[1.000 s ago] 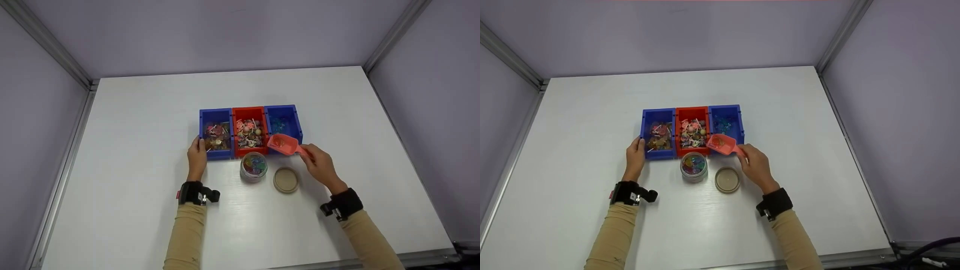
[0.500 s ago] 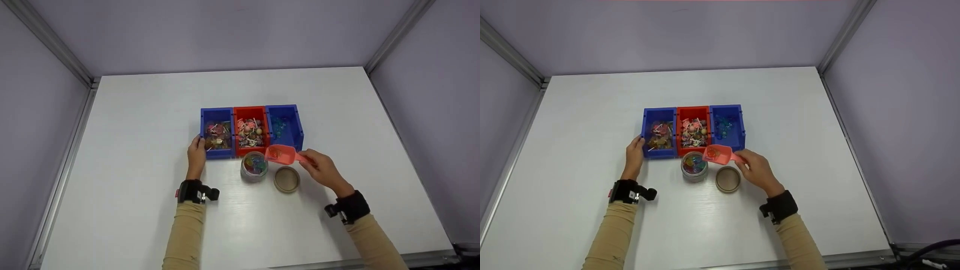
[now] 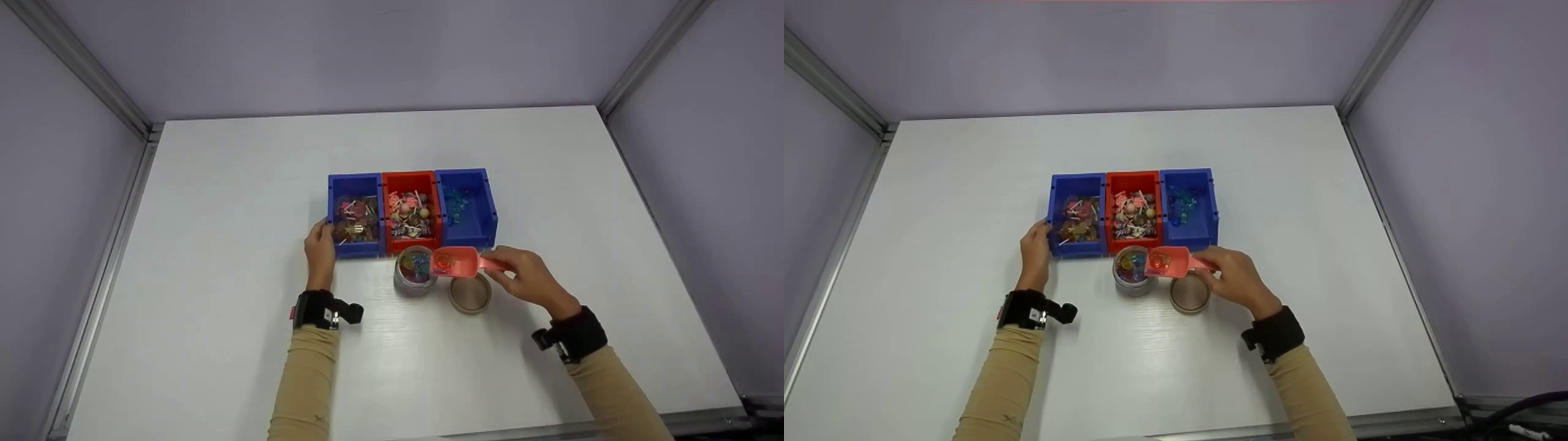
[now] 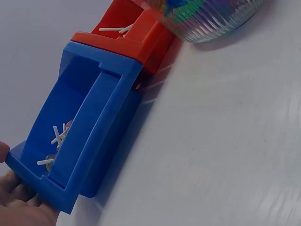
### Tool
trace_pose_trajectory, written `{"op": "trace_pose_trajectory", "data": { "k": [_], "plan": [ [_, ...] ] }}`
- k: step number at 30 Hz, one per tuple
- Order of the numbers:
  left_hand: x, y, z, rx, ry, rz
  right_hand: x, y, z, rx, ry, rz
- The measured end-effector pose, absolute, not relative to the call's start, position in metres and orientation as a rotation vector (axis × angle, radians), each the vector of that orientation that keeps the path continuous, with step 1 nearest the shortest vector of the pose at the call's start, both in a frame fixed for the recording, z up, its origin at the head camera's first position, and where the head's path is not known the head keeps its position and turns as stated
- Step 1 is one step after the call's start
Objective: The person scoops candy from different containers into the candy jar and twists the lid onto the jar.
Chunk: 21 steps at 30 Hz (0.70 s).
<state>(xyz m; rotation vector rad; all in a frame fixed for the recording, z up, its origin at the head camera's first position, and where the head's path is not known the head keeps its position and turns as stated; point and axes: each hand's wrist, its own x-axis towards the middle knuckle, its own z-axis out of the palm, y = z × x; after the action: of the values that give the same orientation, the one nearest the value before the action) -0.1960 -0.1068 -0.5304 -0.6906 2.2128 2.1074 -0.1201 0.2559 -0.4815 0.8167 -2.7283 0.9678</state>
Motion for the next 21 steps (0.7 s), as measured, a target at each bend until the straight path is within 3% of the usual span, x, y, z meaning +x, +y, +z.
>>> {"op": "trace_pose_trajectory", "data": {
  "k": [21],
  "plan": [
    [-0.195,-0.106,-0.531,-0.66,2.273,2.074,-0.132,0.243,-0.44,0.919,-2.936,0.582]
  ]
}}
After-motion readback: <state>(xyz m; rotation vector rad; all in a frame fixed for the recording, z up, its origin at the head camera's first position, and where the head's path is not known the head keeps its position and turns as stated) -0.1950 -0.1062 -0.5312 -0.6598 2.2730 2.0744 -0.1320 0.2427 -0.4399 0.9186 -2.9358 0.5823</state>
